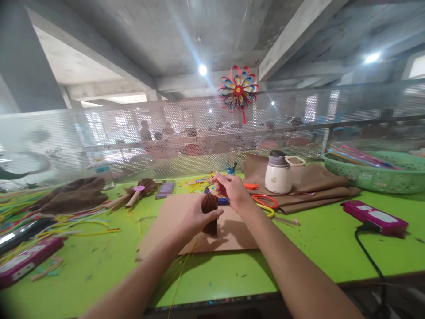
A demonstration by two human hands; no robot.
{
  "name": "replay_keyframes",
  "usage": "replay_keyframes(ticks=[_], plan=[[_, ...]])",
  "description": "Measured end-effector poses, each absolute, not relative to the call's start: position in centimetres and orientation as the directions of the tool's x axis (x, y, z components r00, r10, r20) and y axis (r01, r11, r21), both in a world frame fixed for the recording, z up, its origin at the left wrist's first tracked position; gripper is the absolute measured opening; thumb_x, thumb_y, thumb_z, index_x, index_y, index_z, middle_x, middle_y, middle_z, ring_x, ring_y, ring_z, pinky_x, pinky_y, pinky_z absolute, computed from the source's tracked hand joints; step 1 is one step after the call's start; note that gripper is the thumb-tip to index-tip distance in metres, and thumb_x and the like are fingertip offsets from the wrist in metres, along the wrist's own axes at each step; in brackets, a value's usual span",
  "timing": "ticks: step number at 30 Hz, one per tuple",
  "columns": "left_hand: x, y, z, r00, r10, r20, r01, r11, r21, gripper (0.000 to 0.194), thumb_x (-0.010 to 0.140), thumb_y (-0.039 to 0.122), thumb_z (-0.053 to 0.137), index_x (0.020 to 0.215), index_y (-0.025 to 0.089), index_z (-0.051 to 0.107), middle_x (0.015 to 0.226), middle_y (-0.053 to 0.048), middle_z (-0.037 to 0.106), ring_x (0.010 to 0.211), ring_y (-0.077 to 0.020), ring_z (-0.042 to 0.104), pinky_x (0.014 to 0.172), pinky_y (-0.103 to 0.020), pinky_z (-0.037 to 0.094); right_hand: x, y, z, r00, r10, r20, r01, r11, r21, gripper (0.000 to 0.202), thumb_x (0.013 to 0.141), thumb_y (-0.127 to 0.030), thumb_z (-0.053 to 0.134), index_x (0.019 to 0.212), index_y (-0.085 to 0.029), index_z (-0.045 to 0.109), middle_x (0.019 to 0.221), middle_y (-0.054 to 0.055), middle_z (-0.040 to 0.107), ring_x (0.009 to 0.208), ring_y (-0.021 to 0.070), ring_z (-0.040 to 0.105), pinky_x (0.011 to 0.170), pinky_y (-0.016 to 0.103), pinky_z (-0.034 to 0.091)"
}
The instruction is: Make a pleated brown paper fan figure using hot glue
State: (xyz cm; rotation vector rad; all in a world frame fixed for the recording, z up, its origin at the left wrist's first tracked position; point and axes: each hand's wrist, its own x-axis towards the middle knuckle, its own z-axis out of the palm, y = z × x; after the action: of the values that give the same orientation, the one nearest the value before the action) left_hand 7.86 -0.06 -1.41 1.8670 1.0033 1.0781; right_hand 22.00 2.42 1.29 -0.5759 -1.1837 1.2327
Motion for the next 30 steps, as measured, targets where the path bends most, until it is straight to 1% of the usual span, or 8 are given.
replay_keyframes(ticks=[5, 8, 10, 15, 19, 24, 27, 30], plan=[[7.7, 0.8, -2.5, 0.289, 0.832, 0.474, 0.311, -0.549, 0.776, 0.007, 0.074, 0.019, 0.052, 0.076, 0.017, 0.045, 0.065, 0.003, 0.052, 0.061, -0.0102, 0.049, 0.059, -0.023, 0.039, 21.5, 2.3, 1.1, -0.144, 0.921, 0.363, -0.404, 0.280, -0.871, 0.033, 0.068, -0.045, 0.069, 0.069, -0.013, 0.067, 0.052, -0.001, 0.056, 0.046, 0.0075, 0.046, 0.046, 0.022, 0.034], [7.8, 0.5, -2.4, 0.317, 0.846, 0.428, 0.253, -0.511, 0.822, 0.005, 0.074, 0.014, 0.045, 0.075, 0.018, 0.043, 0.061, 0.004, 0.051, 0.054, -0.0083, 0.047, 0.055, -0.021, 0.039, 21.6, 2.6, 1.0, -0.075, 0.923, 0.378, -0.405, 0.319, -0.857, 0.033, 0.068, -0.047, 0.068, 0.066, -0.014, 0.066, 0.056, 0.001, 0.058, 0.050, 0.0087, 0.048, 0.049, 0.023, 0.037], [7.9, 0.0, -2.0, 0.333, 0.863, 0.380, 0.225, -0.464, 0.857, 0.002, 0.077, 0.017, 0.043, 0.075, 0.018, 0.042, 0.057, 0.005, 0.049, 0.047, -0.0069, 0.045, 0.050, -0.019, 0.038, 21.7, 2.8, 0.8, -0.024, 0.923, 0.384, -0.390, 0.345, -0.854, 0.034, 0.068, -0.048, 0.067, 0.065, -0.014, 0.065, 0.061, 0.002, 0.060, 0.055, 0.0097, 0.050, 0.051, 0.024, 0.037], [7.9, -0.6, -1.3, 0.371, 0.882, 0.291, 0.234, -0.392, 0.890, 0.024, 0.083, 0.039, 0.043, 0.070, 0.019, 0.039, 0.050, 0.007, 0.042, 0.036, -0.0046, 0.037, 0.038, -0.016, 0.030, 22.1, 3.2, 0.8, -0.134, 0.913, 0.385, -0.483, 0.279, -0.830, 0.034, 0.072, -0.048, 0.064, 0.064, -0.015, 0.064, 0.068, 0.003, 0.063, 0.062, 0.0118, 0.054, 0.061, 0.026, 0.042], [7.7, -0.5, -1.3, 0.410, 0.873, 0.264, 0.281, -0.397, 0.874, 0.027, 0.084, 0.042, 0.041, 0.070, 0.019, 0.039, 0.050, 0.007, 0.042, 0.037, -0.0050, 0.035, 0.038, -0.016, 0.027, 22.3, 3.3, 1.0, -0.206, 0.907, 0.367, -0.619, 0.170, -0.767, 0.029, 0.075, -0.044, 0.064, 0.065, -0.017, 0.064, 0.061, 0.001, 0.061, 0.064, 0.0137, 0.057, 0.070, 0.032, 0.044], [7.4, -0.2, -1.1, 0.457, 0.827, 0.327, 0.445, -0.530, 0.722, 0.023, 0.086, 0.035, 0.037, 0.070, 0.019, 0.040, 0.054, 0.005, 0.042, 0.047, -0.0084, 0.037, 0.047, -0.021, 0.029, 22.3, 3.0, 1.3, -0.209, 0.900, 0.383, -0.620, 0.181, -0.763, 0.033, 0.078, -0.045, 0.060, 0.061, -0.016, 0.061, 0.037, -0.009, 0.030, 0.038, 0.0068, 0.034, 0.053, 0.027, 0.039], [7.2, -0.1, -0.6, 0.473, 0.793, 0.384, 0.560, -0.607, 0.564, 0.021, 0.086, 0.032, 0.037, 0.070, 0.019, 0.042, 0.061, 0.003, 0.044, 0.055, -0.0106, 0.038, 0.051, -0.024, 0.028, 22.5, 2.8, 1.7, -0.157, 0.903, 0.400, -0.565, 0.250, -0.787, 0.033, 0.078, -0.045, 0.060, 0.061, -0.016, 0.061, 0.037, -0.010, 0.025, 0.036, 0.0058, 0.026, 0.046, 0.025, 0.033], [6.8, -0.1, -0.2, 0.485, 0.801, 0.352, 0.616, -0.598, 0.512, 0.020, 0.086, 0.032, 0.038, 0.070, 0.019, 0.043, 0.061, 0.003, 0.045, 0.055, -0.0116, 0.038, 0.052, -0.025, 0.026, 23.1, 2.9, 2.0, -0.083, 0.909, 0.409, -0.529, 0.307, -0.791, 0.037, 0.078, -0.050, 0.058, 0.062, -0.017, 0.061, 0.037, -0.010, 0.024, 0.035, 0.0058, 0.022, 0.044, 0.025, 0.030]])
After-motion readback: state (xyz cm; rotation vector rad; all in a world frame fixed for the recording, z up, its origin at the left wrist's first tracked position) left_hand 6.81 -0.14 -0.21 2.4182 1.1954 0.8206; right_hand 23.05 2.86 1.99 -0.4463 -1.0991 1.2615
